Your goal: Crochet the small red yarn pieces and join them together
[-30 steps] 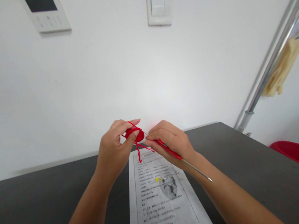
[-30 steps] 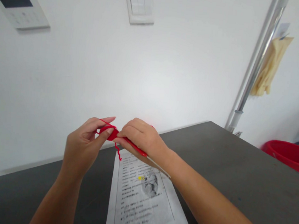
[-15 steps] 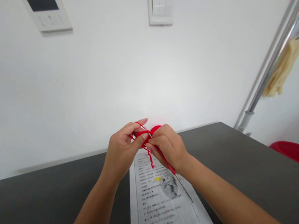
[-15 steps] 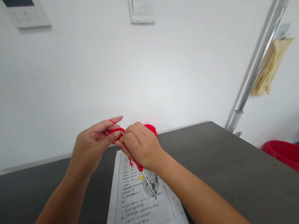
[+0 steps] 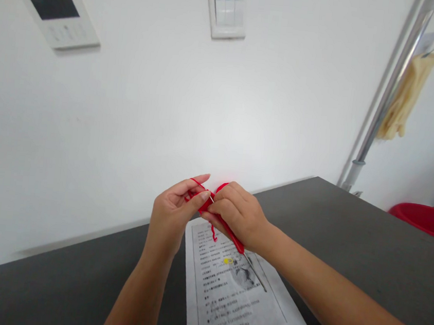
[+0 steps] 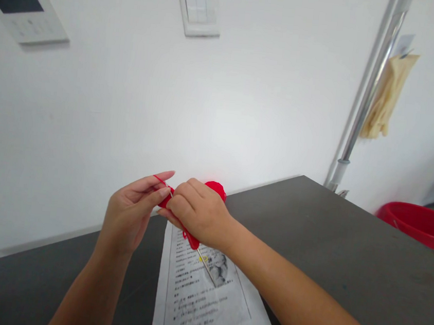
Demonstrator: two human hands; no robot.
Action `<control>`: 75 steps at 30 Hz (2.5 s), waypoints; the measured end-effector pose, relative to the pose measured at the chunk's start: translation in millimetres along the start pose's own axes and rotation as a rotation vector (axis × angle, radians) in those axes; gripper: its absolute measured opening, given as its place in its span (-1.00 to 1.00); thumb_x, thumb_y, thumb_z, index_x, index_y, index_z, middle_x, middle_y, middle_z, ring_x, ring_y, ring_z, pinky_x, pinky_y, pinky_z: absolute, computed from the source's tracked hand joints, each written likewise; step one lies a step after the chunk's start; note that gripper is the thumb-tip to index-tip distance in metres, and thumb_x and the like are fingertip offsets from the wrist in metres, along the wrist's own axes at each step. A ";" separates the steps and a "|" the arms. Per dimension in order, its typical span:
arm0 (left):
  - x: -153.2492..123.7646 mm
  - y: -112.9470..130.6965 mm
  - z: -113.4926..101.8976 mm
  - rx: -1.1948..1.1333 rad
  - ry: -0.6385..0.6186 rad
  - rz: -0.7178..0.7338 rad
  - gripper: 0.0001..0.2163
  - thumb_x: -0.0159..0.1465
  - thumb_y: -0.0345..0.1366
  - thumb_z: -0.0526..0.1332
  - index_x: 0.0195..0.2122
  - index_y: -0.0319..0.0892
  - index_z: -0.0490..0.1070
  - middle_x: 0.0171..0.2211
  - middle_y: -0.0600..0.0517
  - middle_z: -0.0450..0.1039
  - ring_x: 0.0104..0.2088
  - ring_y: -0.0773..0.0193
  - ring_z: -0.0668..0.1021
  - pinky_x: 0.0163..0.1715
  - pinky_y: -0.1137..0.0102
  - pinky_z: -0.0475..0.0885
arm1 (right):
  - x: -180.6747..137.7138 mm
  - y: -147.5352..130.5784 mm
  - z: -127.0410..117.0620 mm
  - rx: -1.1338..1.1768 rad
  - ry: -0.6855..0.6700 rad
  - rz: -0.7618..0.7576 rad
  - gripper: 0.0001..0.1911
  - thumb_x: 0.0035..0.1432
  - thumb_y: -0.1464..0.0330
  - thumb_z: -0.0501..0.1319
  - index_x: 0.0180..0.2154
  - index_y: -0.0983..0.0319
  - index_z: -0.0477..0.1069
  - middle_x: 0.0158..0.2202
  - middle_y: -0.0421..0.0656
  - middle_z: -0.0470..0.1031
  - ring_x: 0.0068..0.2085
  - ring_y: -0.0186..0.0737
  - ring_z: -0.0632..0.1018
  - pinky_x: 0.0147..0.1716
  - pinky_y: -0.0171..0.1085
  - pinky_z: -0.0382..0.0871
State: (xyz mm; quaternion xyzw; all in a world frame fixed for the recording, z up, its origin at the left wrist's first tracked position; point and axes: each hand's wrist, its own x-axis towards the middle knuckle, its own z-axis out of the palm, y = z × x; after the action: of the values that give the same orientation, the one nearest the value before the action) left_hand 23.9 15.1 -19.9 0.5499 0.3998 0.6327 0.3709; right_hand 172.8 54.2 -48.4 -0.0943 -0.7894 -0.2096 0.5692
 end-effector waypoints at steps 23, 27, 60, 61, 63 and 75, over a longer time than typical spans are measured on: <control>2.6 2.6 4.2 -0.080 0.068 -0.066 -0.74 -0.05 -0.36 0.48 -0.28 -0.20 0.67 -0.50 0.06 0.57 -0.45 0.38 0.52 -0.35 0.47 0.43 | -0.2 0.8 4.4 -0.027 -0.041 -0.024 -0.67 0.44 0.41 0.03 -0.39 0.29 0.40 -0.45 -0.12 0.47 -0.40 -0.25 0.38 -0.39 -0.28 0.32; 3.2 2.0 2.7 -0.064 0.058 -0.067 -0.77 -0.04 -0.35 0.47 -0.31 -0.21 0.67 -0.47 0.04 0.58 -0.43 0.36 0.52 -0.32 0.45 0.44 | -1.7 1.6 5.3 -0.027 -0.043 -0.024 -0.67 0.44 0.40 0.02 -0.39 0.28 0.39 -0.45 -0.13 0.47 -0.40 -0.25 0.38 -0.39 -0.27 0.33; -2.0 4.8 -1.8 0.424 -0.021 0.161 -0.71 0.20 -0.31 0.27 -0.07 -0.17 0.62 -0.39 0.08 0.50 -0.31 0.26 0.52 -0.18 0.35 0.43 | -0.3 1.7 4.2 0.008 -0.004 0.038 -0.75 0.42 0.45 0.04 -0.37 0.25 0.30 -0.48 -0.11 0.46 -0.40 -0.24 0.40 -0.40 -0.29 0.30; -2.2 4.7 -1.7 0.410 -0.027 0.152 -0.69 0.20 -0.31 0.27 -0.03 -0.17 0.61 -0.40 0.08 0.50 -0.32 0.27 0.52 -0.19 0.36 0.43 | -0.8 1.7 4.8 0.017 -0.003 0.044 -0.75 0.41 0.45 0.04 -0.38 0.25 0.30 -0.48 -0.11 0.45 -0.41 -0.24 0.40 -0.40 -0.29 0.30; -2.1 4.3 -1.7 0.373 -0.038 0.129 -0.65 0.20 -0.31 0.28 0.02 -0.17 0.58 -0.40 0.09 0.50 -0.32 0.27 0.52 -0.20 0.36 0.43 | -2.1 1.7 6.1 0.038 0.006 0.057 -0.76 0.40 0.45 0.06 -0.38 0.25 0.30 -0.48 -0.11 0.44 -0.40 -0.24 0.40 -0.41 -0.29 0.29; -1.0 2.8 -6.7 0.305 -0.070 0.079 -0.66 0.21 -0.27 0.31 0.02 -0.16 0.58 -0.38 0.08 0.53 -0.31 0.27 0.54 -0.19 0.37 0.46 | -2.1 -0.5 6.1 0.193 0.077 0.166 -0.79 0.43 0.35 0.06 -0.31 0.23 0.32 -0.46 -0.19 0.45 -0.40 -0.30 0.42 -0.39 -0.32 0.36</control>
State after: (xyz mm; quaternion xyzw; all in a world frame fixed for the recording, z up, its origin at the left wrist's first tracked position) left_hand 17.2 12.4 -18.2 0.6369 0.4561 0.5591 0.2715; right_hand 168.1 56.6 -52.2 -0.0961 -0.7729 -0.0882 0.6210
